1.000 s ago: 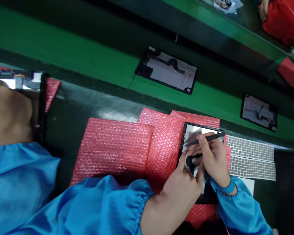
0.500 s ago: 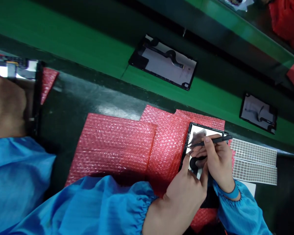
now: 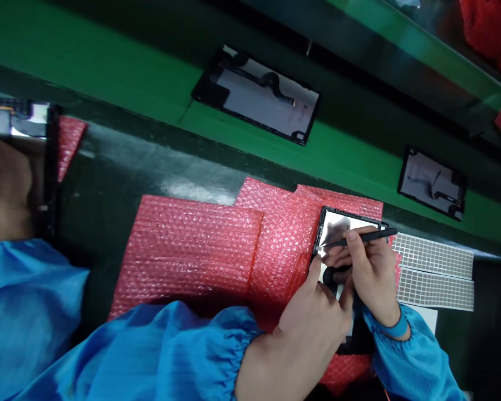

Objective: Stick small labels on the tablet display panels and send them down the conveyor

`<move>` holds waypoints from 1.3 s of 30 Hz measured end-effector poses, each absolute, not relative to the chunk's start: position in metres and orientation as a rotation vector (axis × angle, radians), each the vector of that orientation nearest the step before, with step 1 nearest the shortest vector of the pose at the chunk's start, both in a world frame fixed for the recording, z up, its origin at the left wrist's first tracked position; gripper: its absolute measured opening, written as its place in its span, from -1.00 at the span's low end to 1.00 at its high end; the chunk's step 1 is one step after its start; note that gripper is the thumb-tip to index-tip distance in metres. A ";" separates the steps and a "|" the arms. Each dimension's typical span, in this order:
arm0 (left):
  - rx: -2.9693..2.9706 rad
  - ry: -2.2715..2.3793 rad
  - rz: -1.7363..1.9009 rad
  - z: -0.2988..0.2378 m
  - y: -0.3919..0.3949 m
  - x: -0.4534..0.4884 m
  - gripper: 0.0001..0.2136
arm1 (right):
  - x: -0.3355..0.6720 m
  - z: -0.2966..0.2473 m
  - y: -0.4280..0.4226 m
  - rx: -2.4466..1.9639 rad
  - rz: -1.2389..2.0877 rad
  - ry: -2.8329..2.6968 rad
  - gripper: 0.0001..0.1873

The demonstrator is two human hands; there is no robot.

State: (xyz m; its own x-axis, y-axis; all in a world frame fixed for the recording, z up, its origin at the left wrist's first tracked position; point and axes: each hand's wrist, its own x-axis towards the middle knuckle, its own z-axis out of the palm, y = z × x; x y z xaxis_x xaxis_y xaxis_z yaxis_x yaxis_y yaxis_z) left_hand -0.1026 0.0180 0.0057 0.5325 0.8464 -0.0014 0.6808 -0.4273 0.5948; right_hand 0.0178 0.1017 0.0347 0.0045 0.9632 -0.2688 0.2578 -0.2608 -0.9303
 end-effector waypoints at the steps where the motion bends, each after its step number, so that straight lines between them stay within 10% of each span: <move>1: 2.218 1.223 0.420 0.005 0.018 -0.103 -0.47 | 0.018 0.035 0.102 -1.589 1.295 -1.282 -0.68; 39: 1.763 1.526 0.351 0.038 0.076 -0.174 -0.69 | 0.083 0.002 0.061 -1.310 1.135 -0.996 -0.65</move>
